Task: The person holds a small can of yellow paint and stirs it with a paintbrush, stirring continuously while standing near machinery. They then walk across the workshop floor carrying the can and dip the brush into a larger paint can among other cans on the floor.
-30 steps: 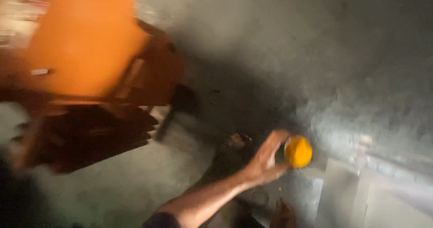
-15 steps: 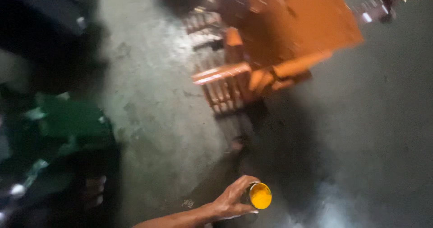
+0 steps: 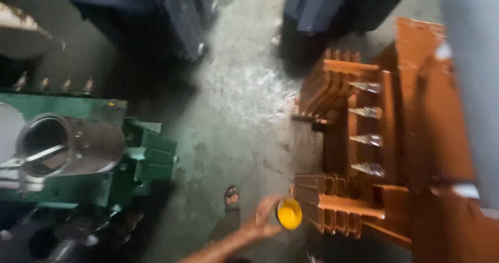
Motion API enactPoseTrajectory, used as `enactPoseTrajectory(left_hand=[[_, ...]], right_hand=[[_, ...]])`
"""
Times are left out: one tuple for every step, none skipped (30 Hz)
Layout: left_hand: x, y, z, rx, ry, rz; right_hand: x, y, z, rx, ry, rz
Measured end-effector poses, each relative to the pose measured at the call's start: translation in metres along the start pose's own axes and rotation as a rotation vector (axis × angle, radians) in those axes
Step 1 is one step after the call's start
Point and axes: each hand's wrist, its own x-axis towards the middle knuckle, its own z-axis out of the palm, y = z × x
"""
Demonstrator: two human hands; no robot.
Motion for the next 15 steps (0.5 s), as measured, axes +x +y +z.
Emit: enactPoseTrajectory(left_hand=[[0.027,-0.003,-0.028,0.044,0.027,-0.047],[0.054,-0.004,-0.054,0.099,0.046,-0.076],[0.082,-0.005,-0.08,0.105,0.099,-0.081],[0.111,-0.005,-0.104,0.104,0.153,-0.086],[0.142,-0.007,-0.127,0.105,0.208,-0.088],[0.174,-0.011,-0.148,0.1,0.236,-0.132],[0.206,-0.015,-0.168,0.091,0.262,-0.175],[0.239,-0.021,-0.185,0.081,0.292,-0.219],[0.272,-0.028,-0.201,0.088,0.312,-0.216],[0.304,-0.036,-0.215,0.094,0.331,-0.211],[0.336,-0.045,-0.228,0.095,0.349,-0.206],[0.367,-0.055,-0.24,0.114,0.368,-0.213],[0.398,-0.065,-0.251,0.134,0.385,-0.216],[0.427,-0.075,-0.262,0.142,0.406,-0.222],[0.455,-0.085,-0.273,0.128,0.438,-0.222]], right_hand=[[0.012,-0.023,0.004,0.004,0.011,-0.03],[0.028,-0.05,0.01,0.02,0.029,-0.072],[0.045,-0.073,0.013,0.051,0.05,-0.118],[0.064,-0.096,0.013,0.078,0.075,-0.178],[0.086,-0.119,0.013,0.103,0.096,-0.222],[0.11,-0.143,0.011,0.134,0.111,-0.246],[0.137,-0.167,0.009,0.194,0.088,-0.189],[0.166,-0.193,0.006,0.251,0.063,-0.134],[0.197,-0.219,0.003,0.303,0.034,-0.077],[0.229,-0.246,0.0,0.232,0.077,-0.104],[0.262,-0.274,-0.003,0.157,0.124,-0.13],[0.295,-0.304,-0.006,0.077,0.171,-0.152],[0.328,-0.336,-0.009,0.122,0.181,-0.188],[0.362,-0.368,-0.013,0.154,0.192,-0.225],[0.396,-0.403,-0.018,0.116,0.179,-0.269]])
